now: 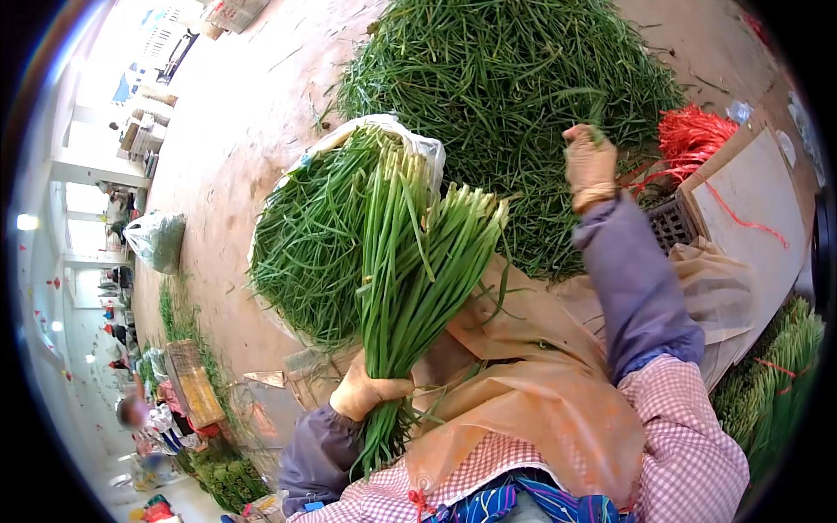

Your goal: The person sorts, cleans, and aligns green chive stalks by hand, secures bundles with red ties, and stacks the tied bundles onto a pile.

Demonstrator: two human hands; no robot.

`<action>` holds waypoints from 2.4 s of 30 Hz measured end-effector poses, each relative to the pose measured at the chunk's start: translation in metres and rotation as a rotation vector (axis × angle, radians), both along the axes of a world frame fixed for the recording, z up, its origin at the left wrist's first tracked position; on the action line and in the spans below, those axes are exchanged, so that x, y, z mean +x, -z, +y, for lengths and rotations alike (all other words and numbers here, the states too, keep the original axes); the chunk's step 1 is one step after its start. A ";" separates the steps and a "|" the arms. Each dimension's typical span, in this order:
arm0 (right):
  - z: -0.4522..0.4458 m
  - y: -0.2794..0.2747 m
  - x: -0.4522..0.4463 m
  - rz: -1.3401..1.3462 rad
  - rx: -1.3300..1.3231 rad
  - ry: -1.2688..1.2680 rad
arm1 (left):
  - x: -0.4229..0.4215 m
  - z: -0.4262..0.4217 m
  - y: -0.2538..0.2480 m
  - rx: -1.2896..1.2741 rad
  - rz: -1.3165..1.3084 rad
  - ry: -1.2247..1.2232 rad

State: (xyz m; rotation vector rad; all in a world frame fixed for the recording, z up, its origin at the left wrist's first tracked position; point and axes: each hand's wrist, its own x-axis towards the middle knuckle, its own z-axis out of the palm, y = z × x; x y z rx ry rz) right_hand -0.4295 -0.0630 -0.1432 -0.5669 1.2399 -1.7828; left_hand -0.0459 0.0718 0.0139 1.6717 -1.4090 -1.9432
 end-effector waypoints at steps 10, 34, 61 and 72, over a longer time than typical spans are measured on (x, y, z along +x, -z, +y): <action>0.035 -0.125 0.110 0.479 0.124 -0.816 | -0.006 0.008 0.021 -0.148 -0.018 0.021; -0.015 -0.076 0.008 0.901 0.192 -0.360 | 0.012 -0.007 0.032 0.104 0.163 0.119; 0.098 -0.045 -0.024 1.268 0.175 -0.452 | 0.019 -0.007 0.045 0.189 0.179 0.142; 0.099 -0.006 0.043 0.777 0.066 -0.176 | 0.030 0.003 0.063 0.277 0.296 0.052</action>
